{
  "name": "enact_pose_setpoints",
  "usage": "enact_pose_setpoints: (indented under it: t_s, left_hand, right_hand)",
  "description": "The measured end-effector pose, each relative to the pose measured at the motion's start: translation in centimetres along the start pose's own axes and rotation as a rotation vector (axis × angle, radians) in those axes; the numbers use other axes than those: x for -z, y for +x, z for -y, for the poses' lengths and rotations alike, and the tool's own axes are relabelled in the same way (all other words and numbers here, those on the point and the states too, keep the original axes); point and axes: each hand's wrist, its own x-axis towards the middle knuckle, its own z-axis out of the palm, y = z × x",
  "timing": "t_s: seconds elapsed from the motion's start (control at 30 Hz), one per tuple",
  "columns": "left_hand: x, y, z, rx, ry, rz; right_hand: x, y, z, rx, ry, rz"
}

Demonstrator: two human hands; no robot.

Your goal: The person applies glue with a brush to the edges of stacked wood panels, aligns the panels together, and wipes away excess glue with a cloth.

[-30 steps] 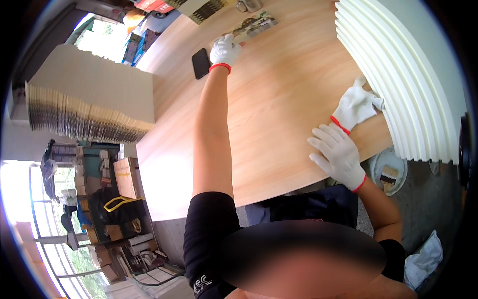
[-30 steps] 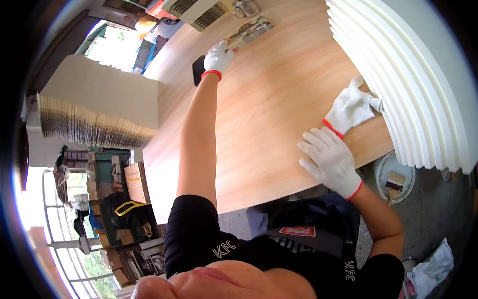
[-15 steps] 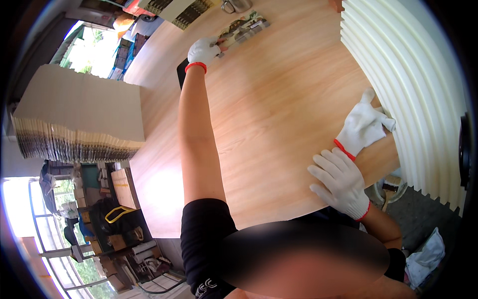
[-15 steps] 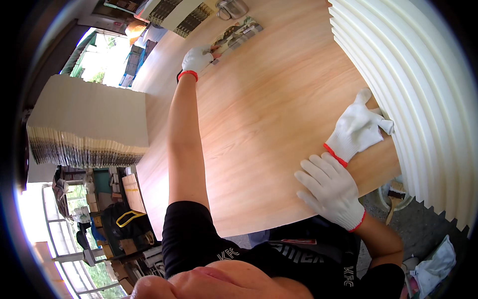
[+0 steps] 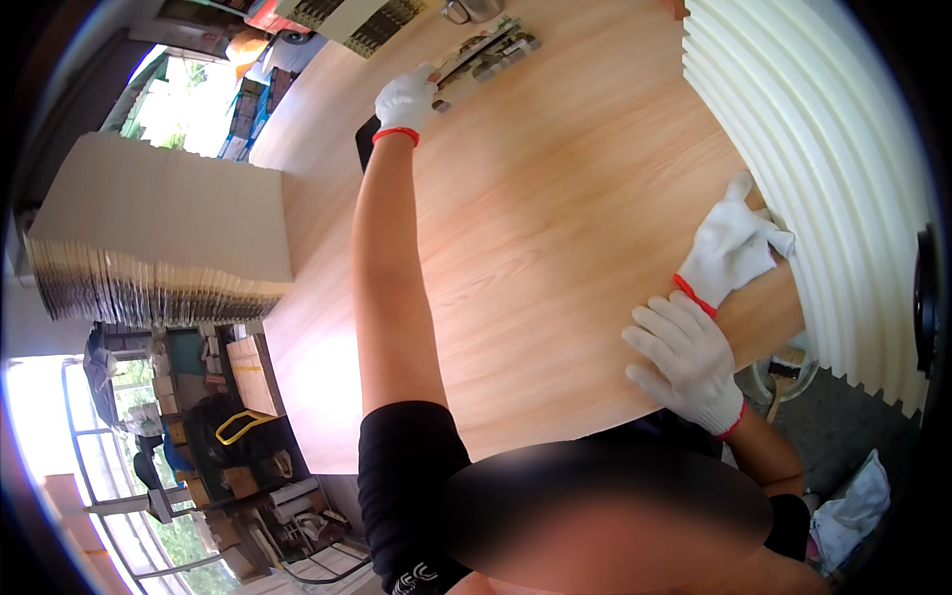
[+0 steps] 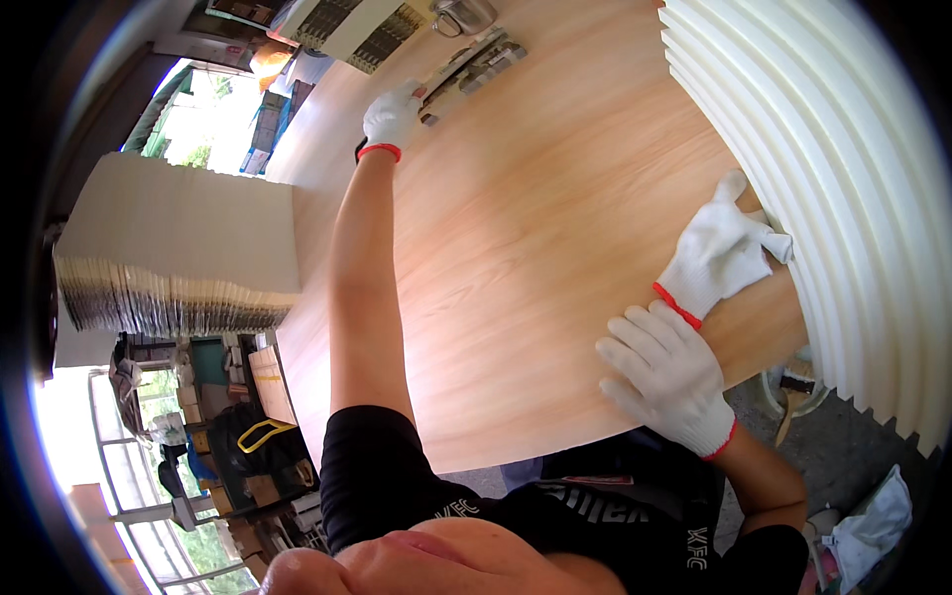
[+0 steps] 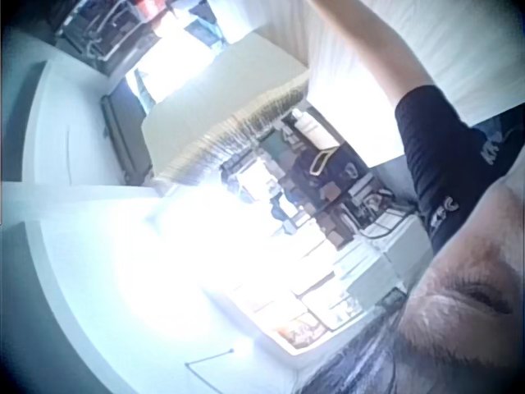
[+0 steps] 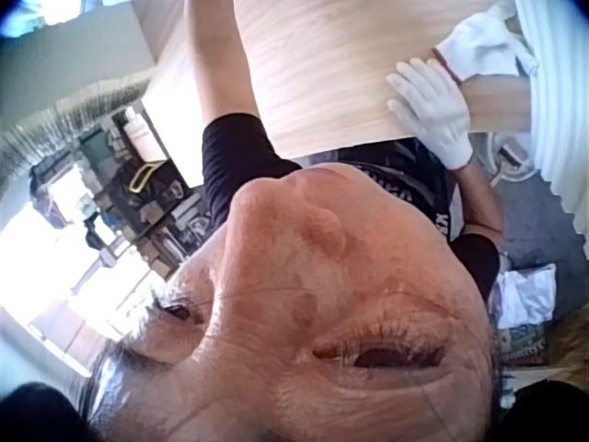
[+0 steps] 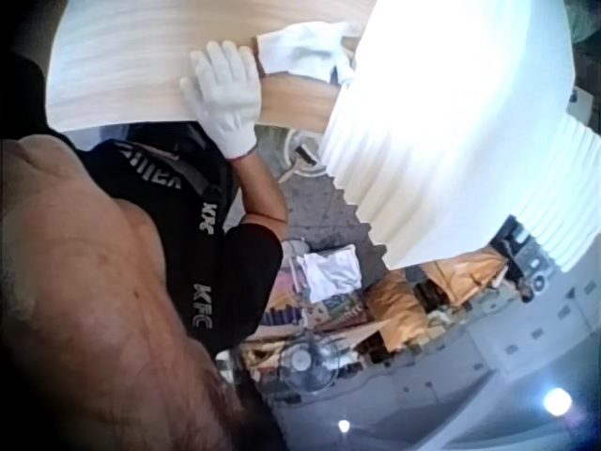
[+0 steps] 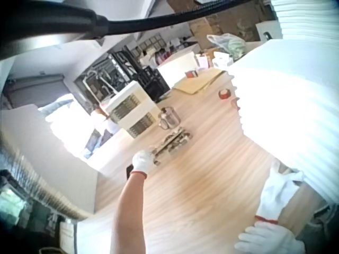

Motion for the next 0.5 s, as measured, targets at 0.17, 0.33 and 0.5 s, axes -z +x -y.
enact_pose_setpoints:
  t_s: [0.17,0.33,0.5]
  left_hand:
    - [5.6,-3.0,-0.3,0.108,-0.006,-0.206]
    - [12.3,-12.7,-1.4,-0.029,-0.079,-0.187]
    - [14.4,-27.2,-7.8,-0.121,-0.089,-0.005]
  right_hand:
    - [-0.3,-0.5,0.2,0.06,0.002,-0.042]
    - [-1.2,-0.8,0.4,0.034,0.023,-0.118]
    - [0.8,3.1,5.6,0.208,-0.092,-0.389]
